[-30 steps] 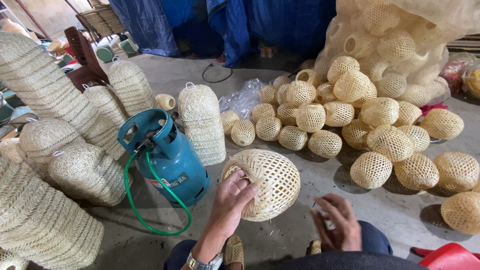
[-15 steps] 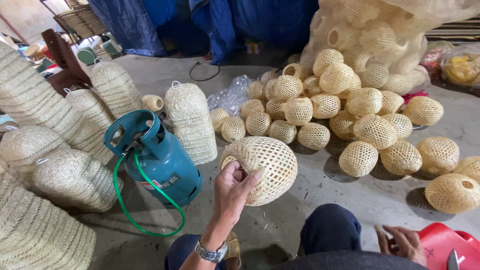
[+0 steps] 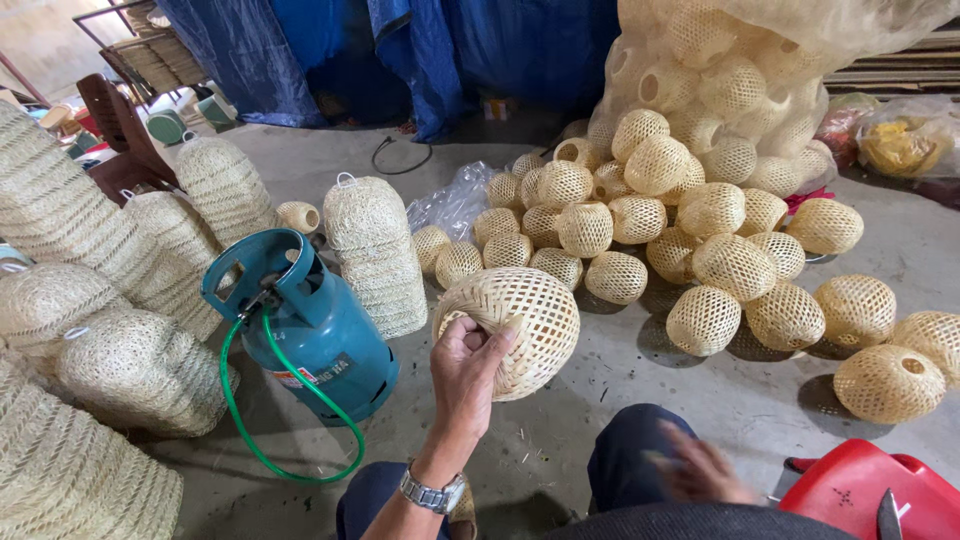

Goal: The person weaves thin wooden strips into a bulbous wicker object, using their hands and occasionally a small tool to tuck in loose ends.

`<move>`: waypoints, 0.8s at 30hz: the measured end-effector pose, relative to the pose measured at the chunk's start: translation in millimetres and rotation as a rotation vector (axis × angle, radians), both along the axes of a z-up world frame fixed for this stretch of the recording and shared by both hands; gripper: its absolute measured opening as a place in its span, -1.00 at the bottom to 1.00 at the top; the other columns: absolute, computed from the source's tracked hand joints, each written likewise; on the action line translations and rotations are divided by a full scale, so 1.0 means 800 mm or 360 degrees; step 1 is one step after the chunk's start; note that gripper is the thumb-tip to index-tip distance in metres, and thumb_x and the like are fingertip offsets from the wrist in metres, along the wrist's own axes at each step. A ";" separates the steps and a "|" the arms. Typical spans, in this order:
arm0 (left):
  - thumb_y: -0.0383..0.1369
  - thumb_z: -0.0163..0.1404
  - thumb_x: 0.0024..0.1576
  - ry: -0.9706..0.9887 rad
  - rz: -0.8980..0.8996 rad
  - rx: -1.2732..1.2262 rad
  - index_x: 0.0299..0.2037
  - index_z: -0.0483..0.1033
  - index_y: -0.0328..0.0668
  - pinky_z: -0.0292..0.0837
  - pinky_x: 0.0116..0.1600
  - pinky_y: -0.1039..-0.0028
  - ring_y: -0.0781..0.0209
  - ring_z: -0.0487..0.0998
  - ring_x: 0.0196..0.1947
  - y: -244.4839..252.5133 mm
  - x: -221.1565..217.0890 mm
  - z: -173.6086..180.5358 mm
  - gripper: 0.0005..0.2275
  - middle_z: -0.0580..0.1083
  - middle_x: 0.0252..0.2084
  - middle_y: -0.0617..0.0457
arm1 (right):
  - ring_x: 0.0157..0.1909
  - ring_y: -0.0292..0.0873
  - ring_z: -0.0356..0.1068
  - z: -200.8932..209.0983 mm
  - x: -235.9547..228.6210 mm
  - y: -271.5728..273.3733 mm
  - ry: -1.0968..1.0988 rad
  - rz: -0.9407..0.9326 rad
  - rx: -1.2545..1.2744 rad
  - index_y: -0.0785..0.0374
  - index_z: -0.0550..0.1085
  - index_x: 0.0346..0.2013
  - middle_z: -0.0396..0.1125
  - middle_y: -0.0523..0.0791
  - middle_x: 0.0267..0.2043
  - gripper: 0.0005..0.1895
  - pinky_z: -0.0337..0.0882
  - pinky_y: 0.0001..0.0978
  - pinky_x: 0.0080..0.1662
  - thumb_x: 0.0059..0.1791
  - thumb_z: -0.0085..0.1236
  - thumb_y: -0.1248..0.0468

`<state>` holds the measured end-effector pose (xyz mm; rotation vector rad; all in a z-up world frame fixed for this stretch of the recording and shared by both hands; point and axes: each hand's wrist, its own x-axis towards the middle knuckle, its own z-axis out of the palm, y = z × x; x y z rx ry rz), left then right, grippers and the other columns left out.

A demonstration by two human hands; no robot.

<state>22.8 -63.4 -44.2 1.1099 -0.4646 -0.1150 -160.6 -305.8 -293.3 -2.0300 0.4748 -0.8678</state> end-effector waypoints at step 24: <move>-0.42 0.19 0.12 -0.0034 -0.0207 -0.0041 -0.09 0.45 -0.50 0.63 -0.13 0.40 0.18 0.63 -0.21 -0.009 -0.029 0.003 -0.72 0.56 -0.18 -0.21 | -0.29 -0.01 0.48 0.279 0.049 0.140 0.0019 0.0461 -0.0906 0.12 0.21 0.35 0.44 -0.05 -0.25 -0.16 0.49 -0.18 -0.32 -0.10 0.29 -0.11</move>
